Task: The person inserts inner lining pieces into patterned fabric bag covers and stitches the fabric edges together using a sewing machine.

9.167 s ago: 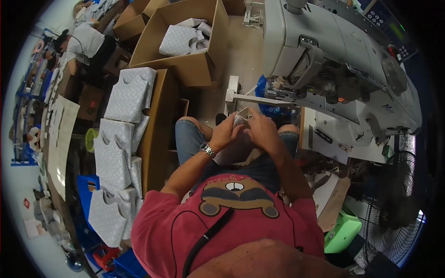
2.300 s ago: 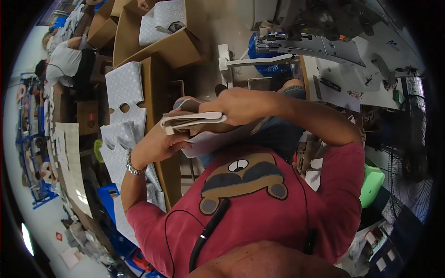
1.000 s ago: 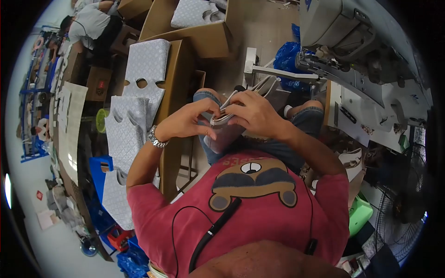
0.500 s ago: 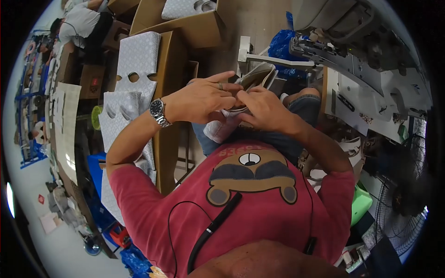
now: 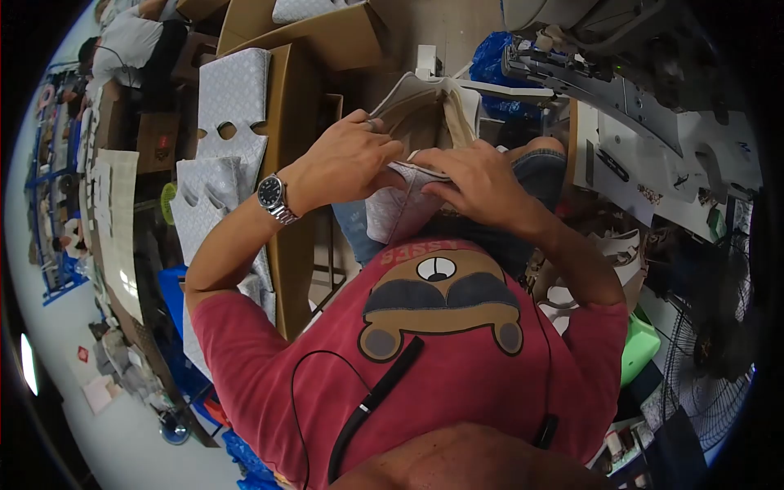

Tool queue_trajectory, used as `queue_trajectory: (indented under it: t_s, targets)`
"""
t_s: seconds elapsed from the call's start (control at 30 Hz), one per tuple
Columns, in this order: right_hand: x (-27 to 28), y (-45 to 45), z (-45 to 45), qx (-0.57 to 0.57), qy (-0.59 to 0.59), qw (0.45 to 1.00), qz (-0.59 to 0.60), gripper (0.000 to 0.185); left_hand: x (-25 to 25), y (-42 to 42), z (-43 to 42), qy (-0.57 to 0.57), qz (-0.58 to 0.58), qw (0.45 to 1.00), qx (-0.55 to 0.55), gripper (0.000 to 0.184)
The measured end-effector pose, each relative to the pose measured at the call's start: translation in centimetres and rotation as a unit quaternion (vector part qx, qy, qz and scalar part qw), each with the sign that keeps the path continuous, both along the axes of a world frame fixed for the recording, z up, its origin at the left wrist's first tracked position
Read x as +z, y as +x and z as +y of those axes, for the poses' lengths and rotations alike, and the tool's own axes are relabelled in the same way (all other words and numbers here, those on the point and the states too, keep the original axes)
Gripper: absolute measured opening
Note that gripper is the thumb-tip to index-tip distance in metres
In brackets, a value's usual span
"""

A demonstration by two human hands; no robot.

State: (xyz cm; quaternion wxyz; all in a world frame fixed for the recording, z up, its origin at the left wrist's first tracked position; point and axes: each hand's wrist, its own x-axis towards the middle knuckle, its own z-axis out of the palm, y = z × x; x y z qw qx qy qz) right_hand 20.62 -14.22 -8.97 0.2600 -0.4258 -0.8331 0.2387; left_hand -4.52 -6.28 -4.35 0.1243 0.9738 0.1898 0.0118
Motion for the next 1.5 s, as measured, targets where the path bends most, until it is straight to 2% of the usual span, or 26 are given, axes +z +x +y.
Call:
queue_trajectory:
  t_s: [0.07,0.17,0.3,0.37,0.5,0.57,0.8,0.87,1.0,1.1,1.17,1.27,1.4,1.5]
  targets:
    - [-0.2,0.1,0.5,0.047,-0.021,0.999,0.002,0.034,0.0,0.0,-0.1,-0.018,0.02,1.0,0.005,0.033]
    - [-1.2,-0.2,1.1,0.048,-0.023,0.998,0.032,0.028,0.6,0.3,0.2,-0.026,0.062,0.998,0.001,0.032]
    - [-2.1,0.1,1.3,0.065,-0.026,0.998,-0.006,0.023,-0.1,0.4,0.1,-0.015,0.026,1.0,-0.002,0.03]
    - [-2.8,0.3,0.9,0.063,0.075,0.995,0.013,0.024,-0.4,0.4,-0.3,-0.001,0.02,1.0,0.013,0.028]
    - [-2.9,0.3,0.7,0.05,0.102,0.993,0.02,0.025,-0.7,0.4,-0.2,0.027,-0.006,1.0,-0.002,0.026]
    - [-2.7,0.4,0.4,0.04,0.059,0.997,0.023,0.023,-0.6,0.4,-0.1,0.015,-0.029,0.999,-0.004,0.026]
    - [-2.2,0.6,0.2,0.035,0.062,0.997,0.022,0.021,-0.4,0.3,0.2,0.029,-0.014,0.999,-0.017,0.026]
    - [-2.0,0.6,0.1,-0.01,-0.035,0.997,0.065,0.021,-0.8,0.1,0.4,-0.041,-0.04,0.998,0.017,0.025]
    - [-2.6,0.7,0.2,-0.016,-0.05,0.996,0.076,0.023,-0.7,0.1,0.8,-0.045,-0.026,0.998,-0.017,0.026]
    - [-3.2,1.0,0.8,0.032,-0.003,0.996,0.078,0.031,-0.9,0.5,1.1,-0.058,-0.03,0.998,-0.026,0.017]
    - [-3.4,1.7,1.1,0.09,-0.079,0.991,0.06,0.036,-0.5,1.1,1.2,-0.07,-0.019,0.997,-0.041,0.015]
    - [-3.5,2.2,1.5,0.106,-0.129,0.985,0.038,0.035,-0.7,1.8,1.5,-0.05,-0.049,0.996,-0.051,0.014]
    - [-4.5,2.9,1.6,0.091,-0.114,0.986,0.078,0.033,-0.4,2.8,2.6,-0.06,-0.023,0.996,-0.059,0.015]
    - [-3.9,3.7,2.3,0.077,-0.149,0.983,0.07,0.029,-0.4,4.1,4.5,-0.048,-0.018,0.996,-0.071,0.017]
